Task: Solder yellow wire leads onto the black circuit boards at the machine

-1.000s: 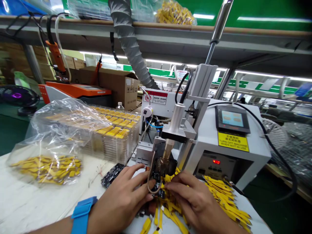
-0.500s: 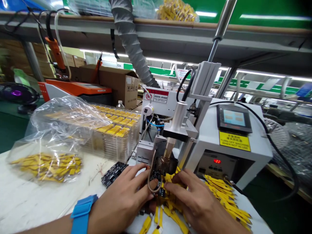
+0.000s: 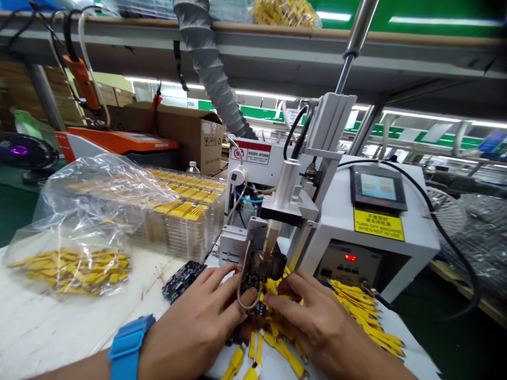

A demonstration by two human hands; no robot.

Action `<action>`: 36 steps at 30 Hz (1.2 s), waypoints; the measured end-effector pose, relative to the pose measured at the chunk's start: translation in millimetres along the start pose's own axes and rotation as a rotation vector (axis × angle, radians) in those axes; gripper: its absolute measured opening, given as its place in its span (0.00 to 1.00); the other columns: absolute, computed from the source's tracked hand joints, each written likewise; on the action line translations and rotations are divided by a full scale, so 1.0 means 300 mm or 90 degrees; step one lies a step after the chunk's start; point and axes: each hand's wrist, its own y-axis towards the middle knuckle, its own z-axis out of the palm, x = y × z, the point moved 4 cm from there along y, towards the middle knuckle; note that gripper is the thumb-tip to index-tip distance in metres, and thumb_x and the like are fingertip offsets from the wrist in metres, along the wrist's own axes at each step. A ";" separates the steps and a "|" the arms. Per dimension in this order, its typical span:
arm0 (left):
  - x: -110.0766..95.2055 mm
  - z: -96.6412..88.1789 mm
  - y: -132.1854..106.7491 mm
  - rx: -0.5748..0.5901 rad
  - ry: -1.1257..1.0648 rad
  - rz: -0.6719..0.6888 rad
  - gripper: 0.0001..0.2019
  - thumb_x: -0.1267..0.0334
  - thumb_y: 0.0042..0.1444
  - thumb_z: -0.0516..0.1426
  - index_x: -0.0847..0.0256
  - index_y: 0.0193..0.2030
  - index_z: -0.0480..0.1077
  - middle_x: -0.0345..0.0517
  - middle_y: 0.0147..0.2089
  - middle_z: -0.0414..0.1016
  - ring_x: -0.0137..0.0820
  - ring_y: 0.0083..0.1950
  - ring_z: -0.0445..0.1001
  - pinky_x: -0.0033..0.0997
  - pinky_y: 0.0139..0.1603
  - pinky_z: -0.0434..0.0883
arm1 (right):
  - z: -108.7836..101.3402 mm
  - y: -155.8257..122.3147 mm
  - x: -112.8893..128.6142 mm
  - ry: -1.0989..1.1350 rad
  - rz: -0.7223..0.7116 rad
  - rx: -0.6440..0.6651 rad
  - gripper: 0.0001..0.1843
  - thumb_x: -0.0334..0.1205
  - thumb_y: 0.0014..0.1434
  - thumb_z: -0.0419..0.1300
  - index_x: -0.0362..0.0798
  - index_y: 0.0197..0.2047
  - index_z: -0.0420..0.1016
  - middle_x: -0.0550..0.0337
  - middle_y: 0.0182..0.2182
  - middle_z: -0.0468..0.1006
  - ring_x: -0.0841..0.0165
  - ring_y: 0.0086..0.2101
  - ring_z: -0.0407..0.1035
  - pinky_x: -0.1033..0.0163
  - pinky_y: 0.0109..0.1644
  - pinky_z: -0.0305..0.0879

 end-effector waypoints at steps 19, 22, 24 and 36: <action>-0.021 0.001 -0.009 0.019 0.142 0.065 0.22 0.74 0.57 0.50 0.71 0.59 0.62 0.67 0.58 0.67 0.57 0.61 0.60 0.59 0.56 0.63 | -0.027 0.012 0.020 -0.051 -0.024 0.047 0.17 0.27 0.63 0.48 0.43 0.48 0.75 0.48 0.33 0.70 0.57 0.33 0.63 0.53 0.32 0.69; -0.027 -0.001 -0.003 0.035 0.157 0.073 0.22 0.73 0.56 0.51 0.72 0.59 0.63 0.66 0.56 0.69 0.57 0.61 0.60 0.58 0.56 0.64 | -0.012 0.004 0.001 0.032 0.017 0.030 0.17 0.29 0.64 0.50 0.46 0.49 0.77 0.49 0.33 0.70 0.59 0.33 0.65 0.56 0.33 0.69; -0.029 -0.002 0.000 0.044 0.166 0.075 0.22 0.74 0.55 0.51 0.73 0.58 0.63 0.66 0.56 0.69 0.57 0.61 0.61 0.58 0.56 0.64 | -0.002 -0.004 -0.013 0.095 0.053 0.024 0.17 0.30 0.64 0.51 0.47 0.49 0.77 0.50 0.33 0.70 0.61 0.33 0.66 0.57 0.34 0.69; -0.002 0.008 -0.001 0.046 0.006 0.026 0.25 0.75 0.57 0.51 0.66 0.63 0.59 0.61 0.61 0.65 0.52 0.61 0.60 0.56 0.57 0.64 | -0.007 0.002 -0.011 0.118 0.059 -0.032 0.16 0.30 0.64 0.51 0.47 0.49 0.77 0.49 0.36 0.68 0.60 0.37 0.66 0.57 0.37 0.69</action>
